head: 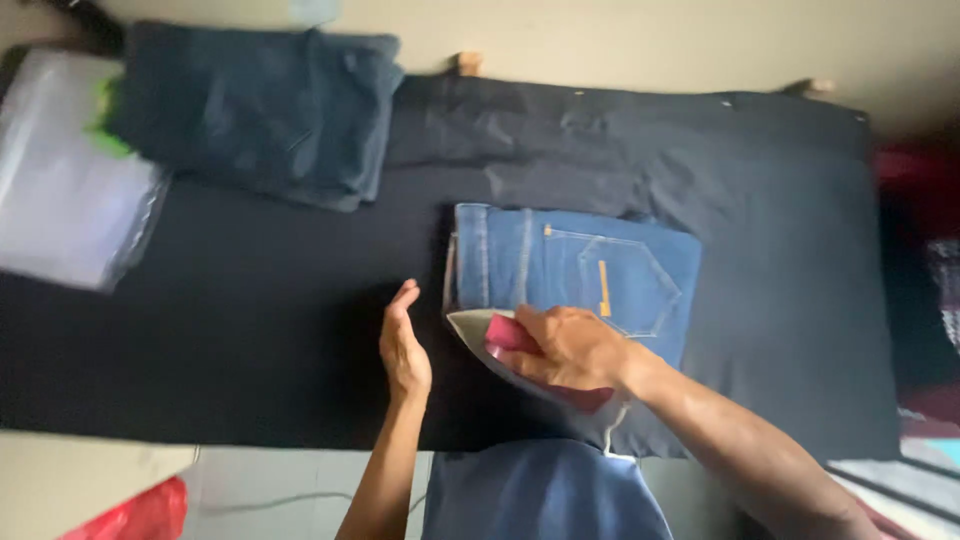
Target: Ironing and folding a pair of blue jeans on an ironing station.
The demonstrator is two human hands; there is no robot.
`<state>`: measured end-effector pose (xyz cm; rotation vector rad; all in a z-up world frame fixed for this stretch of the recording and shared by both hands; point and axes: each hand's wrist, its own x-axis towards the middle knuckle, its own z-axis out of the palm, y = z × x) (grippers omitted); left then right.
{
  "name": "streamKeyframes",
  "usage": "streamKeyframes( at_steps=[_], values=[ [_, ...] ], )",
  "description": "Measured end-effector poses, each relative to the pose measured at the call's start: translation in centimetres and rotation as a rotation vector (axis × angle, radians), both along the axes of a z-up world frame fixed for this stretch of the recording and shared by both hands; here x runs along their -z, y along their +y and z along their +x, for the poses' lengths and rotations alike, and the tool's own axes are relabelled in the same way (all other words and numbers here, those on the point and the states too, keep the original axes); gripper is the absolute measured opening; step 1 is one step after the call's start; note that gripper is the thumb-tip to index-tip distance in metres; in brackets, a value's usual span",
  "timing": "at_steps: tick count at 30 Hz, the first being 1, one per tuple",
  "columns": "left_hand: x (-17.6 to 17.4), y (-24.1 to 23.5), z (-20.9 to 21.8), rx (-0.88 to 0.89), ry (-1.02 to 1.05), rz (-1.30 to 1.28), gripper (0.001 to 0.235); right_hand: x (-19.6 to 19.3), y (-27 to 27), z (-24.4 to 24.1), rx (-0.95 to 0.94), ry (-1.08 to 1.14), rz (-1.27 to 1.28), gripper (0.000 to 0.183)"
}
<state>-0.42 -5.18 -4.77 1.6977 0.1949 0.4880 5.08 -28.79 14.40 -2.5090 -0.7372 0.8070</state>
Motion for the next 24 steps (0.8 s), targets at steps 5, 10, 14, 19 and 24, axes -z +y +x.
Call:
streamKeyframes(
  at_steps=[5,10,14,19,24],
  values=[
    [-5.4,-3.8,2.0,-0.016,0.164,0.314,0.048,-0.3,-5.1,-0.4,0.392,0.135,0.018,0.055],
    [-9.6,-10.5,5.7,0.296,0.058,0.93,0.071,5.1,-9.8,0.3,0.826,-0.118,-0.014,0.059],
    [-6.8,-11.6,7.2,0.462,0.096,0.986,0.076,8.3,-13.7,2.0,0.822,-0.299,-0.082,0.06],
    [-5.3,-11.7,7.4,0.464,0.124,1.04,0.074,9.8,-16.7,5.0,0.889,-0.389,-0.064,0.061],
    [-5.4,-11.6,7.3,0.468,0.145,1.039,0.074,7.3,-16.2,7.9,0.952,-0.331,-0.043,0.059]
  ],
)
